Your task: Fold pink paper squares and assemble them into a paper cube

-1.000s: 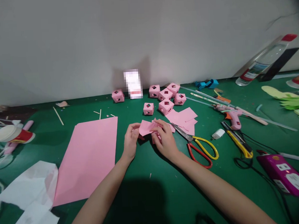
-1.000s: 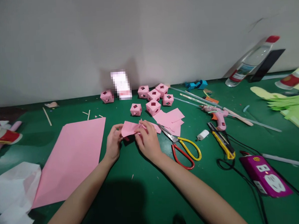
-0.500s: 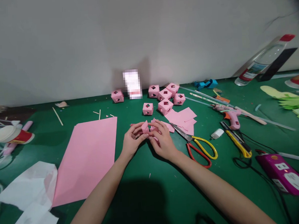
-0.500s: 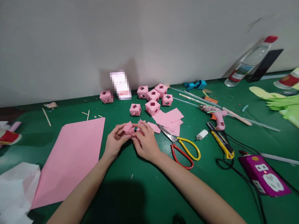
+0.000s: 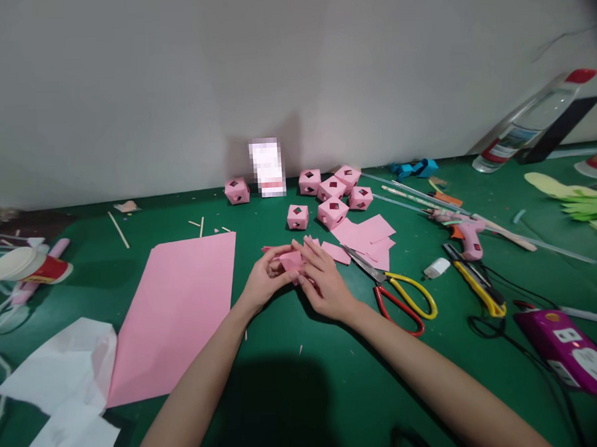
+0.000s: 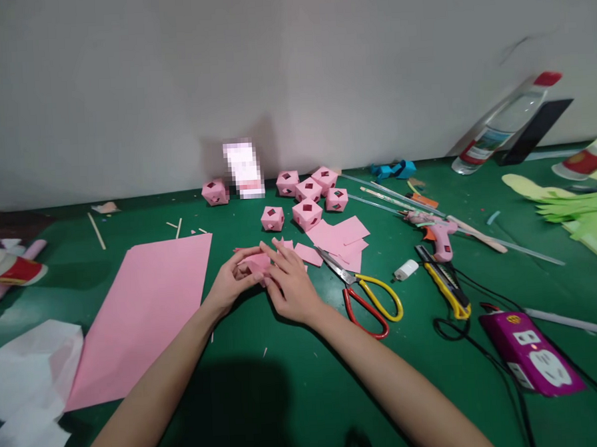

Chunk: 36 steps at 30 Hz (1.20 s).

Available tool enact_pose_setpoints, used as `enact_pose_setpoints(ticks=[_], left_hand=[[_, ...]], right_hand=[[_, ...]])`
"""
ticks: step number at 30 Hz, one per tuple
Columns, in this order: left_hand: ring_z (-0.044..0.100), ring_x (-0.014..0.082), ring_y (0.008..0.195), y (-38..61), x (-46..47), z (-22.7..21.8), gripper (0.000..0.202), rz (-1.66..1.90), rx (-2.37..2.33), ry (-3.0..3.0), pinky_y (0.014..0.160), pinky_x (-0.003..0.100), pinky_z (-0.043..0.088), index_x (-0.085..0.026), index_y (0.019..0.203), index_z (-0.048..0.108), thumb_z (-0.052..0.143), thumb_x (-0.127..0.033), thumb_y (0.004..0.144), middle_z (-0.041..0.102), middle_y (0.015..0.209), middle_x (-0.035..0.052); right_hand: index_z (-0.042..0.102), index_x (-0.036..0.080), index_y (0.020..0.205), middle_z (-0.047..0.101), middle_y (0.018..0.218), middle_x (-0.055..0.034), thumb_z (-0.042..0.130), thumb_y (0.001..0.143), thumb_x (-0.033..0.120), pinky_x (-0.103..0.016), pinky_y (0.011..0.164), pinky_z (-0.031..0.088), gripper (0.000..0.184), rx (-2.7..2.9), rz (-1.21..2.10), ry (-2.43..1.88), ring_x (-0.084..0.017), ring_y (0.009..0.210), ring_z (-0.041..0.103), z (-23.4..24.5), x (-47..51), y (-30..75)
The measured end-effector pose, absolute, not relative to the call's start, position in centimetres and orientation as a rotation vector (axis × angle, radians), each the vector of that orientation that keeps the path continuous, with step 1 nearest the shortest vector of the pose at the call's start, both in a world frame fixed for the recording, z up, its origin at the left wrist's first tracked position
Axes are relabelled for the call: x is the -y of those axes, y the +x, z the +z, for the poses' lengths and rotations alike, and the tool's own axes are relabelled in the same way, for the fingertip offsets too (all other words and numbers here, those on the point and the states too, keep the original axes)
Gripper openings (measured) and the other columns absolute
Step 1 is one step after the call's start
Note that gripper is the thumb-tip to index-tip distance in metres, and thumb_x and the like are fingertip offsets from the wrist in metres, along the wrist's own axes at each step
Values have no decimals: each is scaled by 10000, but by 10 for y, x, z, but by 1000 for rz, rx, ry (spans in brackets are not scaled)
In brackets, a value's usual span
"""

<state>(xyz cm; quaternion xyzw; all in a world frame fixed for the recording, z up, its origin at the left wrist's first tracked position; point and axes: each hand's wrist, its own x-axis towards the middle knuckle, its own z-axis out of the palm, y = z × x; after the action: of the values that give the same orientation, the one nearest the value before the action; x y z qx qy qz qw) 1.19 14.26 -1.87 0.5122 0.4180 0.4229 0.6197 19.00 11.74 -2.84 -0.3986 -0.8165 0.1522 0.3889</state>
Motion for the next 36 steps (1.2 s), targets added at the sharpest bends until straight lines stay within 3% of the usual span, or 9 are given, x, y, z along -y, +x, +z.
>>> enact_pose_setpoints(ticks=[5,15,20,23,31,36], left_hand=[[679,190,965,13,-142,-18,600,998,-953,1172,844,284,529,-181,1226,609,828,-298,680,699,1137,103],[685,220,1032,13,-143,-21,526,1061,-956,1131,925,338,523,-171,1169,640,822,-293,691,672,1238,130],[706,202,915,13,-142,-19,577,975,-997,1185,775,285,558,-161,1225,612,811,-296,702,713,1119,120],[717,188,823,14,-141,-20,630,911,-963,1195,723,282,565,-169,1267,573,812,-283,696,723,1070,111],[737,225,855,15,-139,-23,713,846,-904,1183,754,326,583,-203,1328,497,811,-283,693,722,1062,113],[725,179,770,14,-140,-23,722,790,-886,1205,722,287,561,-216,1370,455,786,-277,731,731,949,77]], right_hand=[[628,201,966,343,1569,-91,505,922,193,-582,1156,302,131,2025,369,-1021,-282,1488,208,-30,-117,189],[656,227,823,562,1329,-96,575,927,285,-547,1103,386,144,1864,328,-1130,-282,1349,417,-35,-121,188],[631,233,945,583,1250,-107,591,920,302,-499,1053,433,84,1714,398,-1188,-260,1235,509,-30,-121,190],[641,248,1041,582,1254,-100,613,904,299,-500,1052,429,149,1709,402,-1167,-263,1241,502,-28,-120,191],[705,260,869,636,1200,-66,646,883,262,-502,1049,435,60,1714,436,-1110,-258,1225,512,-29,-123,191],[708,249,827,654,1152,-71,664,870,275,-493,1040,448,66,1690,493,-1113,-253,1187,544,-30,-124,192]])
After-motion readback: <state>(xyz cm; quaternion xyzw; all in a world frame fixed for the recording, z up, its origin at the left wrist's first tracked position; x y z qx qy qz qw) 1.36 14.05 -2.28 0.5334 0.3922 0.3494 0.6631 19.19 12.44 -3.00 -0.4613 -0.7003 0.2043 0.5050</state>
